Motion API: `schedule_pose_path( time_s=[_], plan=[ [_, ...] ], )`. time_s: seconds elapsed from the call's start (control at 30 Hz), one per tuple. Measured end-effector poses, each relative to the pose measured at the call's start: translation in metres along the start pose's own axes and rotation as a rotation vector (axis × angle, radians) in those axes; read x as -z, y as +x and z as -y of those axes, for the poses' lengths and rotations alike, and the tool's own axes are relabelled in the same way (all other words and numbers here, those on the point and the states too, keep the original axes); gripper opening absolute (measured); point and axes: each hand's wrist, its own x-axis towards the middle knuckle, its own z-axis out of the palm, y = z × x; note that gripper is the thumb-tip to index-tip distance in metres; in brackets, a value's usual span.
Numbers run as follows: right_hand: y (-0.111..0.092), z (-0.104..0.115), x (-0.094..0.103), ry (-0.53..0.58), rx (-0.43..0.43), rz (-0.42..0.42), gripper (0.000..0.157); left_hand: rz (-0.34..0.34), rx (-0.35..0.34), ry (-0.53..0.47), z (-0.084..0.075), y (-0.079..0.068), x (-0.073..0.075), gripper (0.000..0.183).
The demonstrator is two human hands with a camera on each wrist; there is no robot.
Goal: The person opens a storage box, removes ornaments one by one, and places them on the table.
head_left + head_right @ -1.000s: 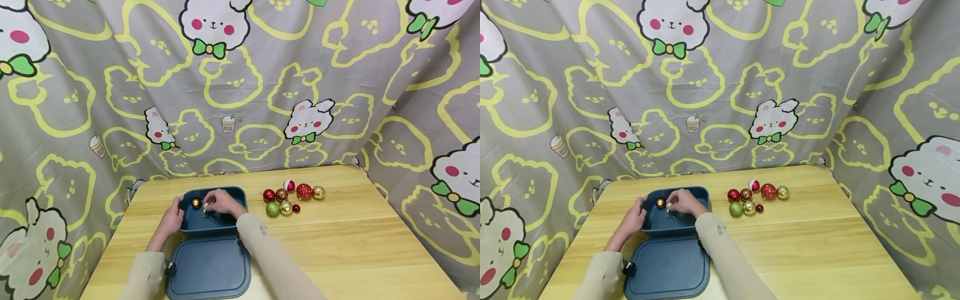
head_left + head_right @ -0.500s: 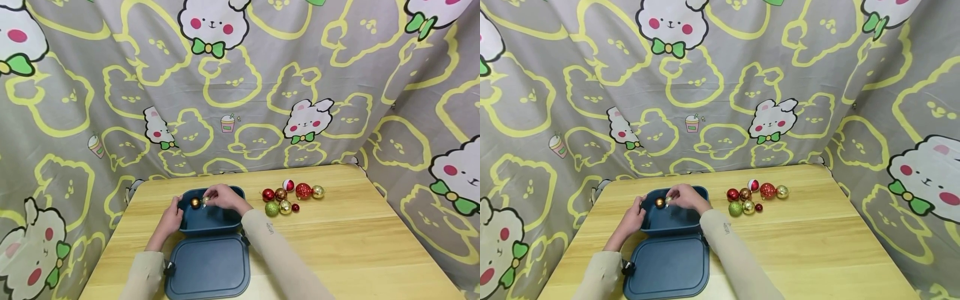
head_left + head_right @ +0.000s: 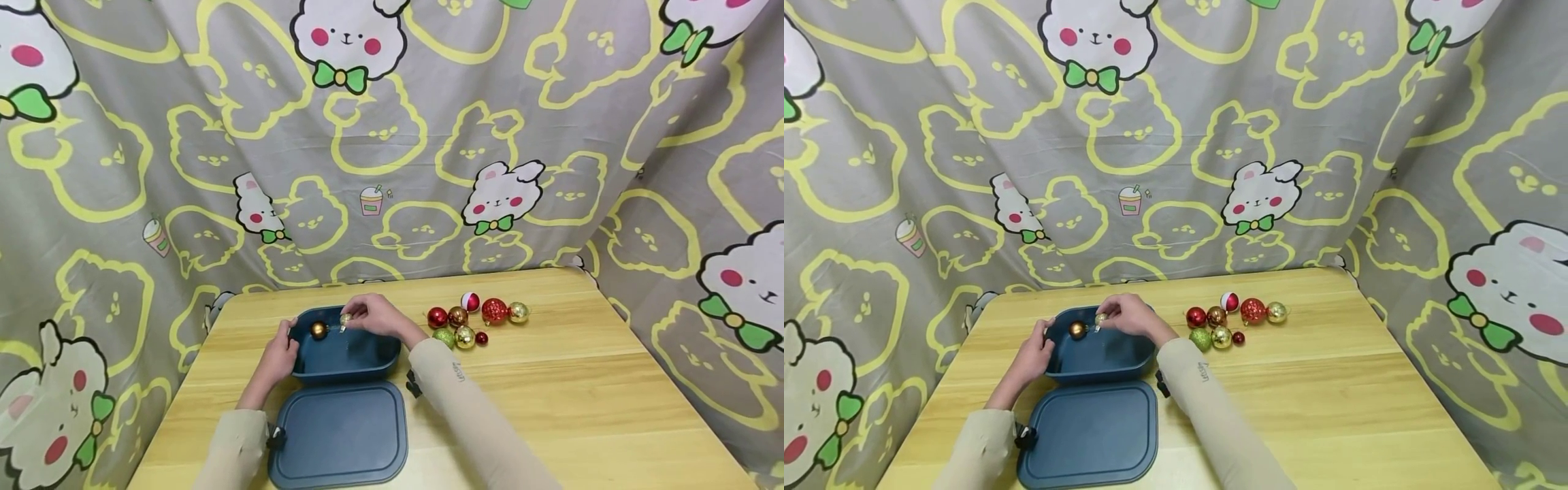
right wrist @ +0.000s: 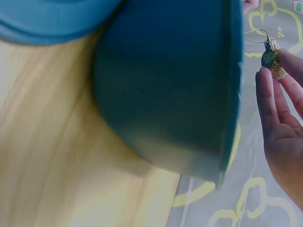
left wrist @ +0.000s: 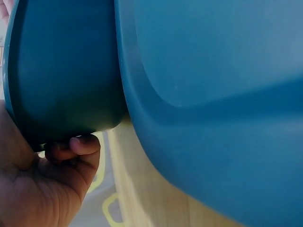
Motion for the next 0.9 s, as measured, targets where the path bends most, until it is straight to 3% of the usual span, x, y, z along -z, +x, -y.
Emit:
schedule_pose_path(
  time_s=[0.37, 0.57, 0.9],
  plan=[
    [-0.014, -0.001, 0.027, 0.000, -0.001, -0.041, 0.019, -0.026, 0.038, -0.048, 0.001, -0.001, -0.002, 0.048],
    [-0.022, -0.006, 0.041, 0.001, 0.029, -0.062, 0.020, -0.048, 0.035, -0.051, 0.000, 0.000, -0.003, 0.047],
    [-0.042, -0.017, 0.065, -0.019, 0.004, -0.099, 0.022, -0.070, 0.026, -0.048, -0.001, -0.001, -0.002, 0.041]
  ],
)
